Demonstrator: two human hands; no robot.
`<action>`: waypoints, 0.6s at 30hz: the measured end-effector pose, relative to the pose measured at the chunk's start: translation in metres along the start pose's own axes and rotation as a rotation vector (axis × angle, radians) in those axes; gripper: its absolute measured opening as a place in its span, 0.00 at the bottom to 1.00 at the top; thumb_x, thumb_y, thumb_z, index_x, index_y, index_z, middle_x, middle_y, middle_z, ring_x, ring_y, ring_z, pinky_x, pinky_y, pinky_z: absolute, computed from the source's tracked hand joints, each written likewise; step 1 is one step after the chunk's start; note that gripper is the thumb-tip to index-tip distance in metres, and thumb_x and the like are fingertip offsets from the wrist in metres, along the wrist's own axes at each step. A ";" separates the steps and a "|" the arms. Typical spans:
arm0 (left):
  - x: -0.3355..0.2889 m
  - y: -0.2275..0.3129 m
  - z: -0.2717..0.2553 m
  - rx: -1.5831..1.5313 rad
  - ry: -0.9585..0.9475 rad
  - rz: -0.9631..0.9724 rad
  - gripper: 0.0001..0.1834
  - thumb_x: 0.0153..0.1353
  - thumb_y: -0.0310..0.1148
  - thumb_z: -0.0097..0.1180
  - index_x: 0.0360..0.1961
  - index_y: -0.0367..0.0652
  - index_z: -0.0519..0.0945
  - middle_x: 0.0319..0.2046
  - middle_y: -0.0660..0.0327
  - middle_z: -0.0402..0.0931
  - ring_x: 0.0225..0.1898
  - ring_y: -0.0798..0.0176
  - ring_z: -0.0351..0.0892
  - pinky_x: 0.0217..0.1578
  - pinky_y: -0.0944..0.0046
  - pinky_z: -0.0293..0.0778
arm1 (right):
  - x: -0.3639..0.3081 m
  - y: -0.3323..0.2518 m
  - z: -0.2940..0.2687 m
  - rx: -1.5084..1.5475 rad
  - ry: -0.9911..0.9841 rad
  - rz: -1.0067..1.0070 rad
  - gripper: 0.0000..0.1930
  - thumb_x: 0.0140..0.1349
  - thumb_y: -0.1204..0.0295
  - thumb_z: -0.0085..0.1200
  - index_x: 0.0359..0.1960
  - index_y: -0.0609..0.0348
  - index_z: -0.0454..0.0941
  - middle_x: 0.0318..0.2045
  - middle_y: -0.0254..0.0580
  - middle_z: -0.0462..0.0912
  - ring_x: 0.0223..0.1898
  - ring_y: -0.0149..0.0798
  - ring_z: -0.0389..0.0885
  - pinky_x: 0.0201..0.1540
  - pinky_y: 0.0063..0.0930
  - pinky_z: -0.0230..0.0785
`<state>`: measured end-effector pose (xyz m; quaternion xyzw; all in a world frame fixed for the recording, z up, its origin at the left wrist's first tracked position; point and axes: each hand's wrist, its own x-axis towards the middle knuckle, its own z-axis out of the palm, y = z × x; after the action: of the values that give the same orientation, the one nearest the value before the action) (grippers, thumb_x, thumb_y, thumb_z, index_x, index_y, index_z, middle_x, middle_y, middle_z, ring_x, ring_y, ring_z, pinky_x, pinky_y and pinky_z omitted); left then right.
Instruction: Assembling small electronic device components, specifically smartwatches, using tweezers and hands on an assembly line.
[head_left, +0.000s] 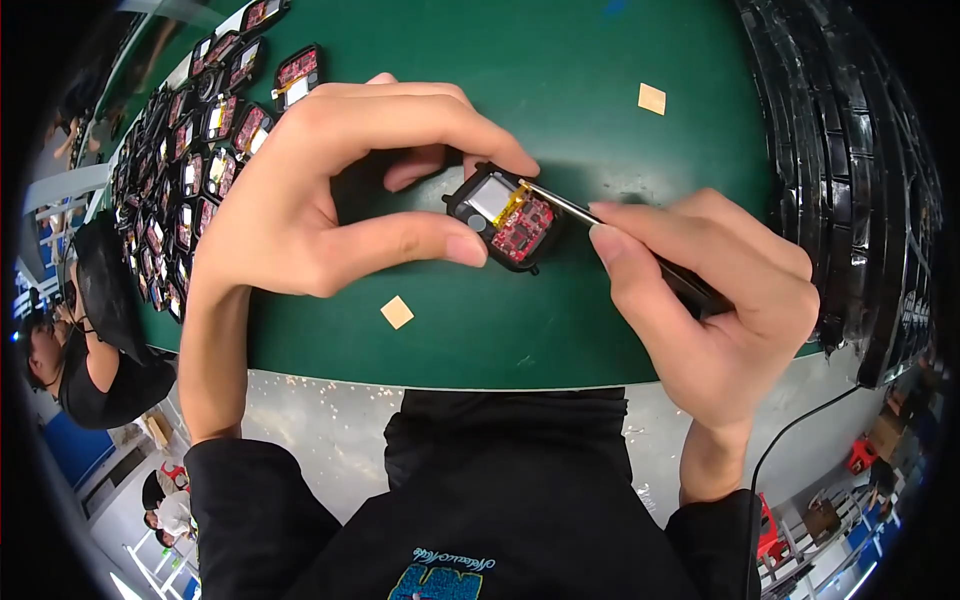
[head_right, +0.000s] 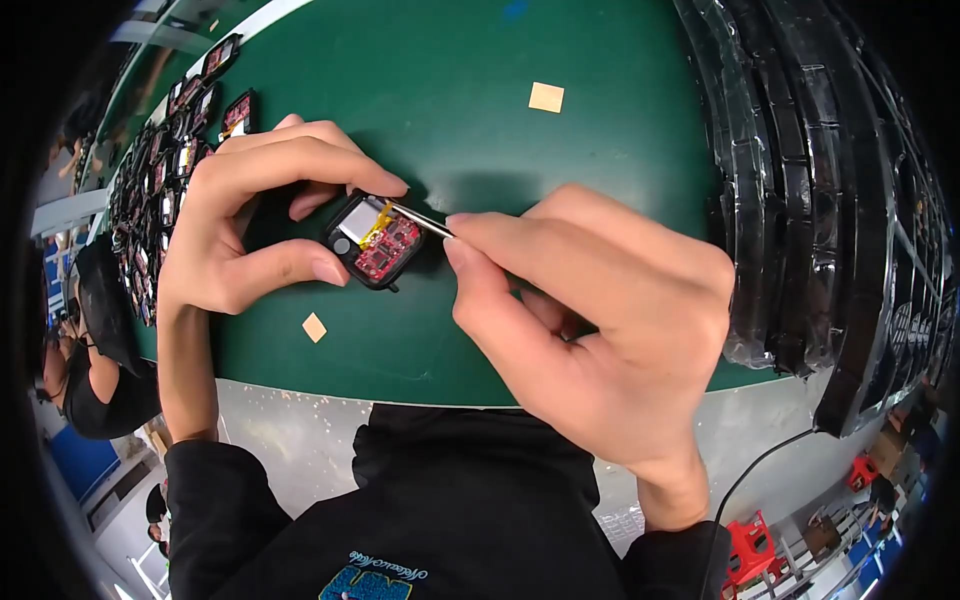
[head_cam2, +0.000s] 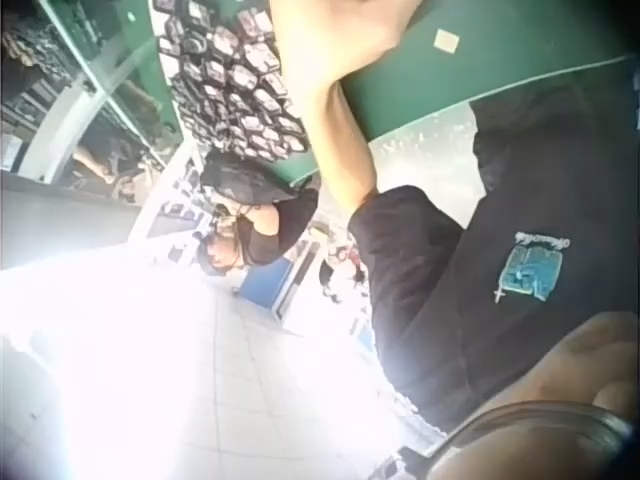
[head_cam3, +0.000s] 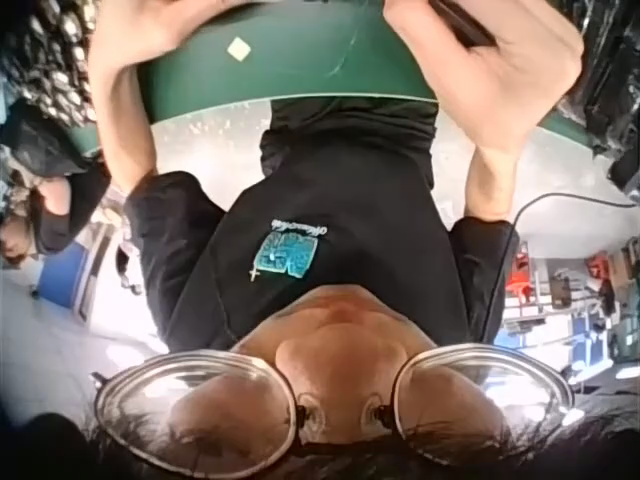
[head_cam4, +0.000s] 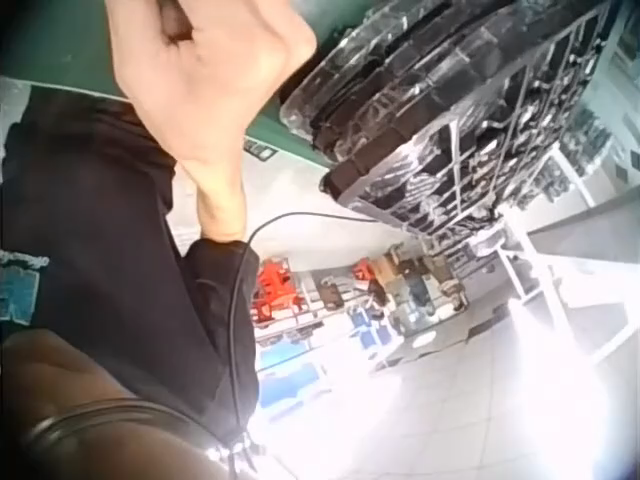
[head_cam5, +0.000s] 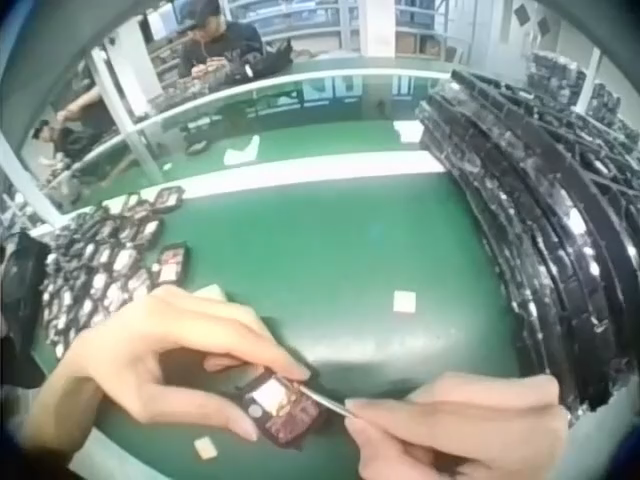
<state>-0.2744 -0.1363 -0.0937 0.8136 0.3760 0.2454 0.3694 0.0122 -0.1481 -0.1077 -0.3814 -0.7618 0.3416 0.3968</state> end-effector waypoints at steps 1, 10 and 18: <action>0.000 0.000 -0.001 -0.001 -0.002 0.000 0.33 0.50 0.41 0.82 0.55 0.33 0.90 0.40 0.58 0.88 0.30 0.67 0.68 0.34 0.65 0.64 | 0.000 -0.001 -0.001 0.000 0.001 0.002 0.11 0.56 0.88 0.72 0.40 0.67 0.94 0.23 0.35 0.83 0.21 0.24 0.74 0.24 0.21 0.59; 0.000 -0.001 -0.004 0.050 -0.057 -0.016 0.33 0.48 0.43 0.82 0.53 0.34 0.91 0.38 0.59 0.87 0.29 0.69 0.68 0.33 0.65 0.62 | -0.001 0.002 -0.002 0.041 -0.056 0.063 0.09 0.58 0.87 0.72 0.40 0.68 0.94 0.23 0.35 0.83 0.22 0.23 0.76 0.25 0.20 0.60; 0.001 -0.002 0.000 0.107 -0.028 -0.009 0.31 0.49 0.46 0.80 0.51 0.36 0.92 0.37 0.60 0.87 0.28 0.68 0.69 0.34 0.64 0.61 | -0.002 0.003 0.003 0.027 -0.026 0.064 0.08 0.59 0.86 0.72 0.40 0.67 0.94 0.23 0.34 0.82 0.22 0.23 0.75 0.25 0.20 0.59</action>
<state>-0.2745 -0.1347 -0.0950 0.8338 0.3871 0.2117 0.3319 0.0114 -0.1490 -0.1121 -0.3957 -0.7497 0.3693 0.3808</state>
